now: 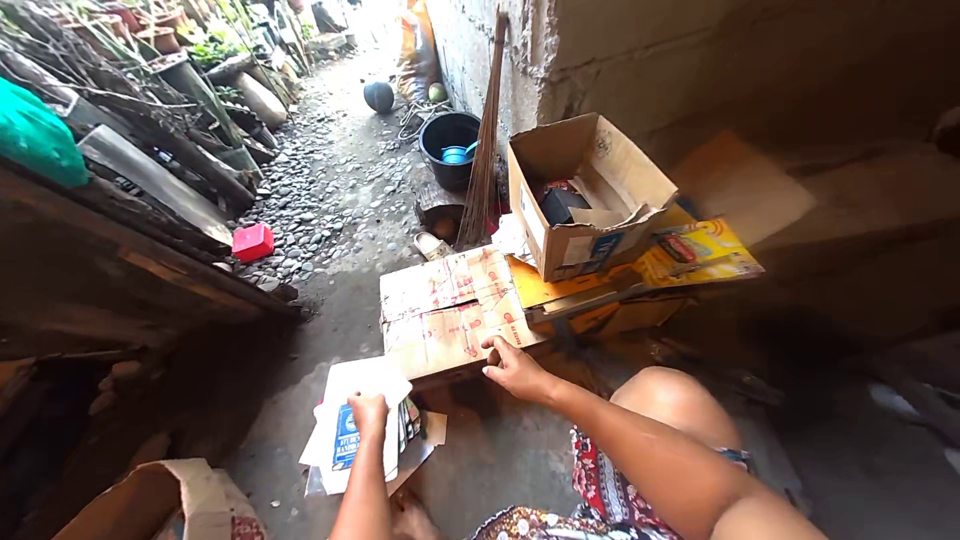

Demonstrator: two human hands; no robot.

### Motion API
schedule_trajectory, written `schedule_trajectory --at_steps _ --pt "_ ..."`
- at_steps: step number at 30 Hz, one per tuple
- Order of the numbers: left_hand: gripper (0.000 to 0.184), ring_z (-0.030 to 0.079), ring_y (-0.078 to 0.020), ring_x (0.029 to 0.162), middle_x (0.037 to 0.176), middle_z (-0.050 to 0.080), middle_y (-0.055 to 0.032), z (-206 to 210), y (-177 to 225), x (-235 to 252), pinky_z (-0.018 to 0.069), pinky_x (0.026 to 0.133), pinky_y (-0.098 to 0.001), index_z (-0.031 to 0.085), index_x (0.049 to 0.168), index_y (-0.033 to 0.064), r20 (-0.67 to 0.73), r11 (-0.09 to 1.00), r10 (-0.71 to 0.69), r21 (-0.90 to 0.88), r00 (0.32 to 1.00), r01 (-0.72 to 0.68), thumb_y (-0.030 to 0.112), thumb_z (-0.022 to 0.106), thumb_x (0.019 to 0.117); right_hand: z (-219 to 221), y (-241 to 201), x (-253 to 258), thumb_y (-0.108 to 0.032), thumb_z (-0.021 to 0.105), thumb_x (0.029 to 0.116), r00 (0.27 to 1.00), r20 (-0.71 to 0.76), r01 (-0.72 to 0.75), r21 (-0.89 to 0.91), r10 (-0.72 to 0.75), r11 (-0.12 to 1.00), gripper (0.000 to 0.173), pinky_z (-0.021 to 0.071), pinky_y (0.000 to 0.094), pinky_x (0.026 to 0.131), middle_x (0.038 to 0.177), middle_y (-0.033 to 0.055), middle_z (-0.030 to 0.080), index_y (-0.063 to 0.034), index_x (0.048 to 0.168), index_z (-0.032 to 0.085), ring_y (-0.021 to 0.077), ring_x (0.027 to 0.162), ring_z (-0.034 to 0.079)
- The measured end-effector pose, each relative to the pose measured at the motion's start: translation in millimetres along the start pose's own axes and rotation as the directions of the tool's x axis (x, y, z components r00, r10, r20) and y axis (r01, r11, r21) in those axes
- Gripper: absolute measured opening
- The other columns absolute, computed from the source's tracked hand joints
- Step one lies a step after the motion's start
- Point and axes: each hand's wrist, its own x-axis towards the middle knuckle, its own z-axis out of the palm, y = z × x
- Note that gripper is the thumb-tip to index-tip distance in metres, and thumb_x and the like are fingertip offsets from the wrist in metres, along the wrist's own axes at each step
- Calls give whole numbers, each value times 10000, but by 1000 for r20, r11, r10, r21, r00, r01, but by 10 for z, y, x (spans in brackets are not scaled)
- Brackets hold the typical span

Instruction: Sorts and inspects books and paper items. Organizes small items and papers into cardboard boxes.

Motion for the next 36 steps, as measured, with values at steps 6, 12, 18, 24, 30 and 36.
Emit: schedule_trajectory --at_steps 6,12,18,24,30,36 --pt "651 601 -488 1202 1339 558 -368 -334 -373 304 498 984 -619 341 1504 -76 -138 991 -56 116 989 73 52 631 935 -362 -127 -165 -183 552 1018 985 -153 36 -247 -76 968 480 530 472 991 1405 180 570 -81 1482 476 299 1152 651" --pt "919 478 -492 1355 1504 392 -379 -512 -776 506 455 1068 -588 127 1605 -15 -120 918 -220 308 968 248 150 716 919 -771 -129 -160 -193 526 1027 926 -370 3 -204 -80 979 472 526 450 999 1348 175 610 -67 1480 490 289 1134 655" --pt "886 435 -529 1372 1541 323 -391 -484 -193 244 421 1098 -611 233 1578 -54 -55 980 -4 199 998 15 184 762 908 -1156 -151 -276 -184 604 1019 475 -834 260 -170 -279 951 372 593 445 768 939 137 676 9 1336 566 236 805 677" --pt "696 425 -496 1392 1523 371 -371 -415 526 -281 383 1124 -605 328 1544 -57 106 954 284 73 953 -292 152 663 972 -1713 -103 -537 -255 646 1018 194 -966 264 -116 -170 958 624 596 389 802 1363 255 523 -10 1521 370 265 949 677" --pt "540 539 -390 1307 1481 463 -307 -158 1492 -986 465 1072 -510 421 1473 -62 284 865 501 -134 818 -483 170 591 1017 -1913 91 -453 -441 549 1046 224 -951 184 -176 -215 967 553 382 546 1161 1634 288 257 -120 1495 524 441 1483 334" --pt "511 577 -342 1281 1467 507 -246 281 2706 -1952 490 1049 -519 431 1467 -18 411 748 659 -272 630 -605 321 492 1088 -1825 99 -381 -515 537 1032 283 -929 111 -215 -238 970 517 350 623 1139 1567 347 296 -43 1196 671 507 1454 314"
